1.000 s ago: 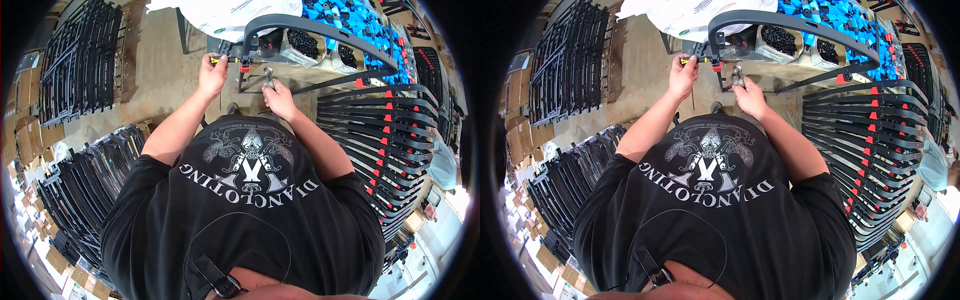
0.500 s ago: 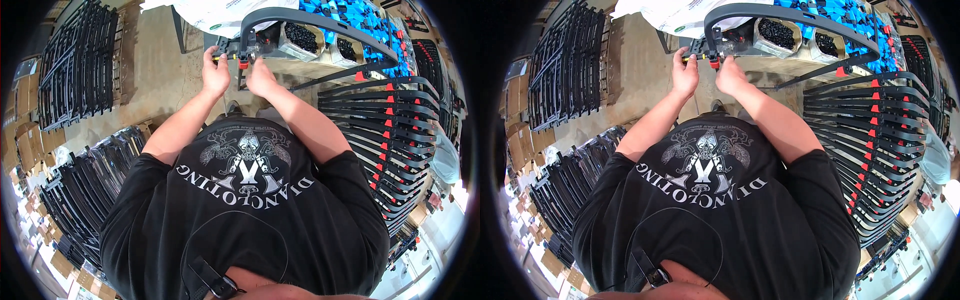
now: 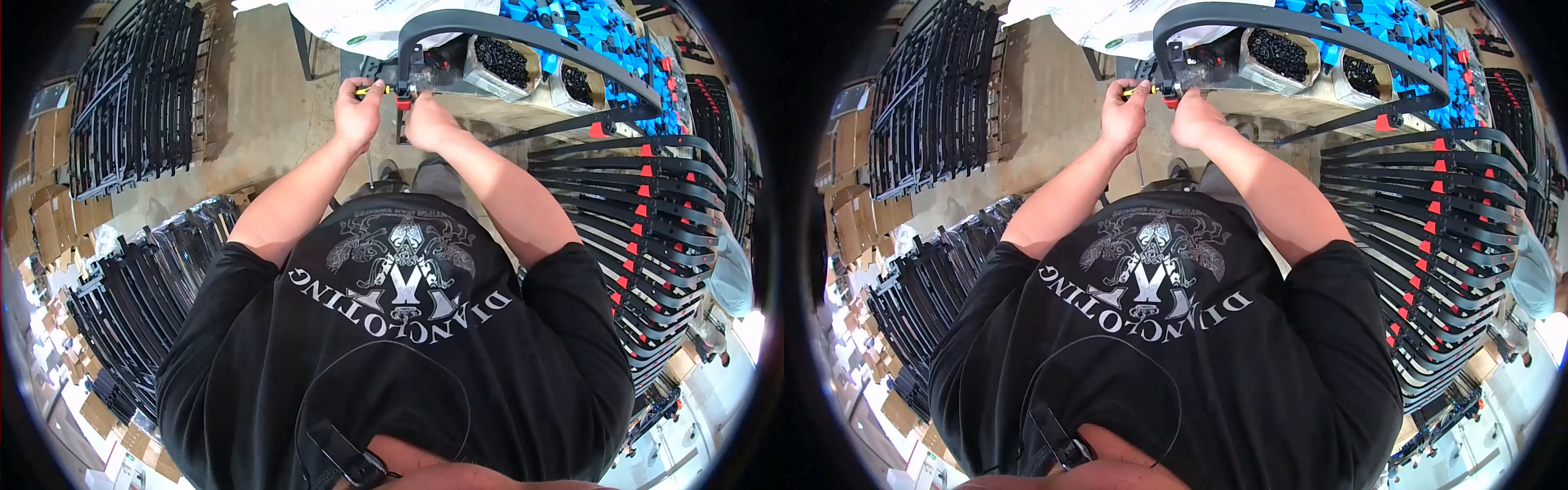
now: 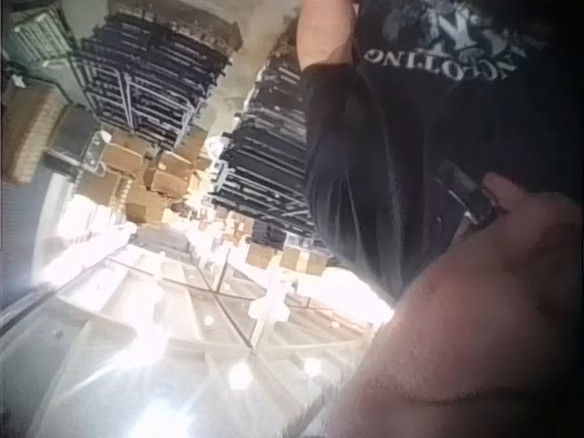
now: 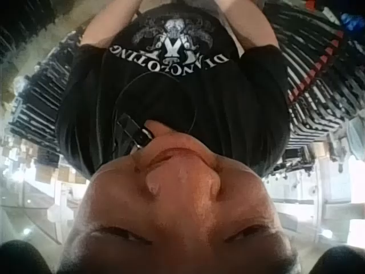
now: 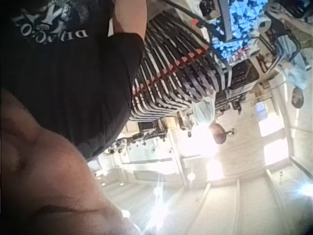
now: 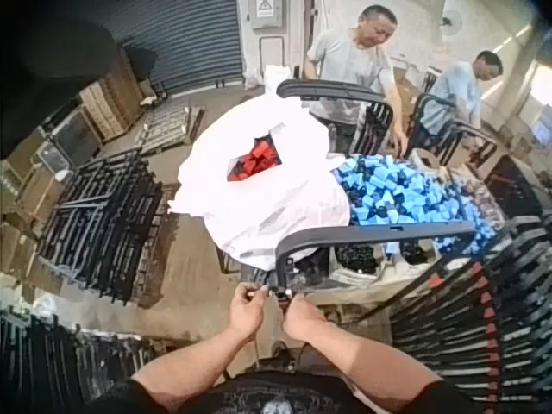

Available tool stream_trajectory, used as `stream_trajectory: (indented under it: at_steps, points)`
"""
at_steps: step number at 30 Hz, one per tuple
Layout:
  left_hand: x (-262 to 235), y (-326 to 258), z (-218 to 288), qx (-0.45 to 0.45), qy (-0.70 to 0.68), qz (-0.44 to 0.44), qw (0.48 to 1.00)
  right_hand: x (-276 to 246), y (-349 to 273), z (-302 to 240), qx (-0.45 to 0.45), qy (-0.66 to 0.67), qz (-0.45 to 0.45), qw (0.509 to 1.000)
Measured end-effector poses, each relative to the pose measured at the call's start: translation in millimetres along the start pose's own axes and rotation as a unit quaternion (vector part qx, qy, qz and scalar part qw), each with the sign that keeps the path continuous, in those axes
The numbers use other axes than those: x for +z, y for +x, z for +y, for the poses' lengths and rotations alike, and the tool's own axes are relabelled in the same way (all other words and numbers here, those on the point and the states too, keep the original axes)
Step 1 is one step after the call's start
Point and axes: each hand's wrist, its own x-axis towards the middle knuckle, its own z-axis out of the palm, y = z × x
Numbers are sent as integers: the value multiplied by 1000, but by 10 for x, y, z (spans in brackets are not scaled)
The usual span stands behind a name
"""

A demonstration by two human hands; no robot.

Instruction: Assembling black metal frame components by attaching plastic caps and securing them with a tool.

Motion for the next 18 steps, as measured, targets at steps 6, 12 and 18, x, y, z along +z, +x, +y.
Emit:
stream_trajectory:
  at_steps: [6, 12, 18]
  points:
    - [-33, -11, -18, 32, -7, 20, 999, -496, -134, -192, 133, 503, -303, 799]
    - [-77, 21, 3, -23, -32, -4, 999, -587, -154, -374, 157, 446, -314, 823]
    - [-7, -20, 99, -49, -25, -5, 998, -236, -122, -270, 93, 11, -54, 994]
